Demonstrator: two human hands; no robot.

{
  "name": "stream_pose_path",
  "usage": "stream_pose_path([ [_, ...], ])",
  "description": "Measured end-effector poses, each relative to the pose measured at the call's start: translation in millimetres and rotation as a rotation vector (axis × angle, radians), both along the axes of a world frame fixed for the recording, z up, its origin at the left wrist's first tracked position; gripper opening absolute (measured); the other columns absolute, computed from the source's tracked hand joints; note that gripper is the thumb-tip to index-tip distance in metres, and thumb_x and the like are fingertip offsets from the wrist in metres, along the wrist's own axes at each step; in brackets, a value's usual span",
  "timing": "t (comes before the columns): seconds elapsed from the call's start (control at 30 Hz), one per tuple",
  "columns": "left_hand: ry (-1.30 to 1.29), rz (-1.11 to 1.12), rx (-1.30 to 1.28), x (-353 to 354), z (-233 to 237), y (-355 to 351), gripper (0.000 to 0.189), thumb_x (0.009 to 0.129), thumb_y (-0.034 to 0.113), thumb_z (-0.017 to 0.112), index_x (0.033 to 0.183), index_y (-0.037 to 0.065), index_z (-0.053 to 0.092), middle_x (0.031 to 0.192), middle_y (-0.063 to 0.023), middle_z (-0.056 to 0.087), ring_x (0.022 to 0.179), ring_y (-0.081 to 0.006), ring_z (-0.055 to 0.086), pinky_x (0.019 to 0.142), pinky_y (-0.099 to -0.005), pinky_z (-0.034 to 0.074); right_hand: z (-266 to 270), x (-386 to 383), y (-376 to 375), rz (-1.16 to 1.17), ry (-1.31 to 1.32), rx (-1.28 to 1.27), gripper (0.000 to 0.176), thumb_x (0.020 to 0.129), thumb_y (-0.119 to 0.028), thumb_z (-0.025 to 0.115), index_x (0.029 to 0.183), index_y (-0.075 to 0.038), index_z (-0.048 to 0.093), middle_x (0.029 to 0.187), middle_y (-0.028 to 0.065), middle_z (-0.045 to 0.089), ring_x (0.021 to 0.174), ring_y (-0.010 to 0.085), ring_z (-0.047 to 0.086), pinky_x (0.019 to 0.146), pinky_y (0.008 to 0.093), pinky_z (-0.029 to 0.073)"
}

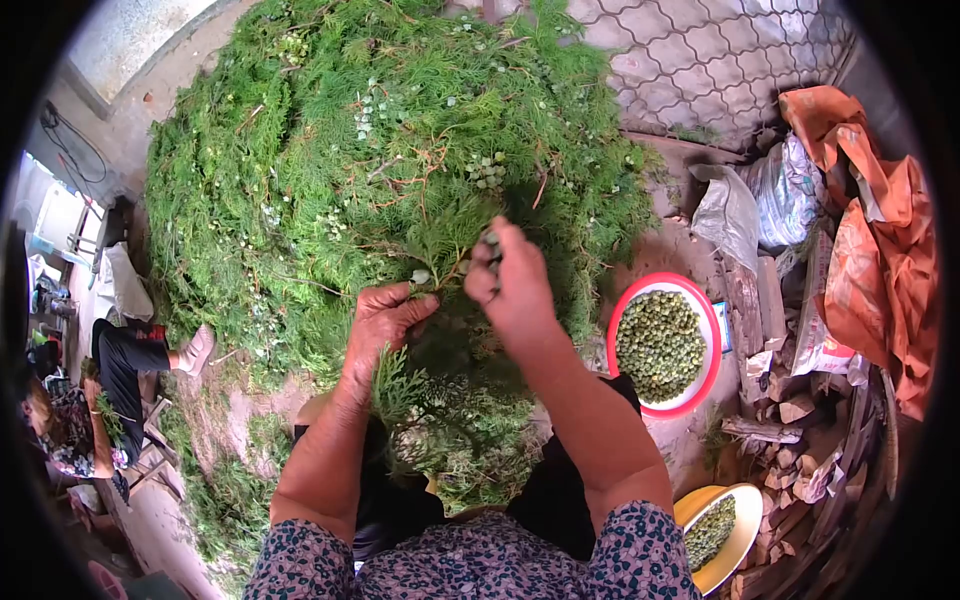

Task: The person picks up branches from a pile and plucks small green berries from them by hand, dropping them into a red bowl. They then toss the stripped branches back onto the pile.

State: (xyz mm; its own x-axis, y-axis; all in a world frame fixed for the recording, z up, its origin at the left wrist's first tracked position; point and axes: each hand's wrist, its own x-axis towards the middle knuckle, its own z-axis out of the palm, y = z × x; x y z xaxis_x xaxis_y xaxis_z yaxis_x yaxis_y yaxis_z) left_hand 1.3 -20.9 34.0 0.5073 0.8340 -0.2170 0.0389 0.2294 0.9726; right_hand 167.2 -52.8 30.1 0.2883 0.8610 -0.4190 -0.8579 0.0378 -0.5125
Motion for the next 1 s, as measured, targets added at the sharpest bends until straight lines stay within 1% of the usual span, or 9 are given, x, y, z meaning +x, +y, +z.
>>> stream_pose_path([
  [0.23,-0.005,0.030,0.007,-2,-13,1,0.029,0.078,0.006,0.064,0.054,0.005,0.047,0.050,0.0056,0.040,0.048,-0.0030,0.032,0.043,-0.0239,0.026,32,2,-9,0.017,-0.264,0.093,0.013,0.087,-0.018,0.055,0.086,-0.006,0.051,0.074,0.0054,0.053,0.050,0.0111,0.044,0.041,0.0221,0.030],
  [0.33,0.078,0.011,0.199,-1,-18,3,0.027,0.077,0.005,0.064,0.056,0.003,0.048,0.050,0.0038,0.039,0.049,-0.0037,0.031,0.044,-0.0252,0.027,29,1,-13,0.189,-0.632,0.236,0.013,0.083,-0.013,0.060,0.091,-0.003,0.057,0.078,0.0066,0.058,0.057,0.0142,0.050,0.047,0.0256,0.038],
  [0.4,0.129,-0.006,0.293,1,-18,2,0.024,0.077,0.005,0.064,0.057,0.002,0.049,0.050,0.0029,0.038,0.050,-0.0041,0.030,0.044,-0.0257,0.028,23,-8,-8,0.093,-1.507,0.430,0.021,0.078,-0.007,0.062,0.098,-0.003,0.061,0.078,0.0071,0.059,0.064,0.0167,0.054,0.056,0.0281,0.043],
  [0.53,0.117,0.014,0.306,5,-19,-4,0.016,0.078,0.005,0.064,0.064,0.001,0.056,0.052,0.0039,0.041,0.050,-0.0033,0.034,0.045,-0.0240,0.029,16,-19,-12,0.217,-1.870,0.330,0.026,0.076,-0.015,0.065,0.100,-0.005,0.061,0.079,0.0130,0.057,0.070,0.0293,0.055,0.062,0.0353,0.046],
  [0.63,0.092,0.012,0.240,3,-10,-4,0.016,0.079,0.005,0.063,0.065,0.002,0.057,0.053,0.0050,0.042,0.050,-0.0032,0.035,0.045,-0.0230,0.030,7,-20,-6,0.018,-1.939,0.376,0.019,0.081,-0.016,0.063,0.093,-0.003,0.058,0.072,0.0082,0.055,0.062,0.0220,0.055,0.056,0.0321,0.045],
  [0.67,0.083,0.014,0.191,2,-6,-4,0.018,0.078,0.004,0.063,0.063,0.000,0.054,0.051,0.0038,0.040,0.050,-0.0045,0.035,0.045,-0.0242,0.031,7,-20,-5,0.017,-1.938,0.376,0.019,0.081,-0.016,0.063,0.093,-0.003,0.058,0.072,0.0082,0.055,0.062,0.0220,0.055,0.056,0.0321,0.045],
  [0.73,-0.006,0.046,0.103,1,-8,-1,0.021,0.079,0.004,0.063,0.061,0.002,0.052,0.052,0.0045,0.040,0.050,-0.0041,0.035,0.045,-0.0235,0.030,11,-21,-5,0.180,-1.086,0.113,0.017,0.086,-0.019,0.058,0.087,-0.002,0.054,0.064,0.0015,0.051,0.051,0.0120,0.049,0.045,0.0257,0.040],
  [0.87,-0.079,0.069,-0.065,1,1,-4,0.031,0.081,0.006,0.063,0.055,0.008,0.047,0.053,0.0058,0.040,0.050,-0.0033,0.036,0.045,-0.0217,0.028,27,-22,-8,0.070,-0.631,0.108,0.021,0.091,-0.026,0.051,0.084,-0.006,0.053,0.061,-0.0006,0.049,0.044,0.0051,0.041,0.036,0.0185,0.027],
  [1.0,-0.127,0.072,-0.001,-4,-9,-3,0.030,0.081,0.007,0.064,0.055,0.008,0.047,0.052,0.0051,0.041,0.049,-0.0041,0.037,0.045,-0.0217,0.027,30,5,-6,0.038,-0.301,0.231,0.020,0.090,-0.027,0.053,0.083,-0.008,0.052,0.068,0.0043,0.054,0.044,0.0097,0.045,0.035,0.0214,0.028],
])
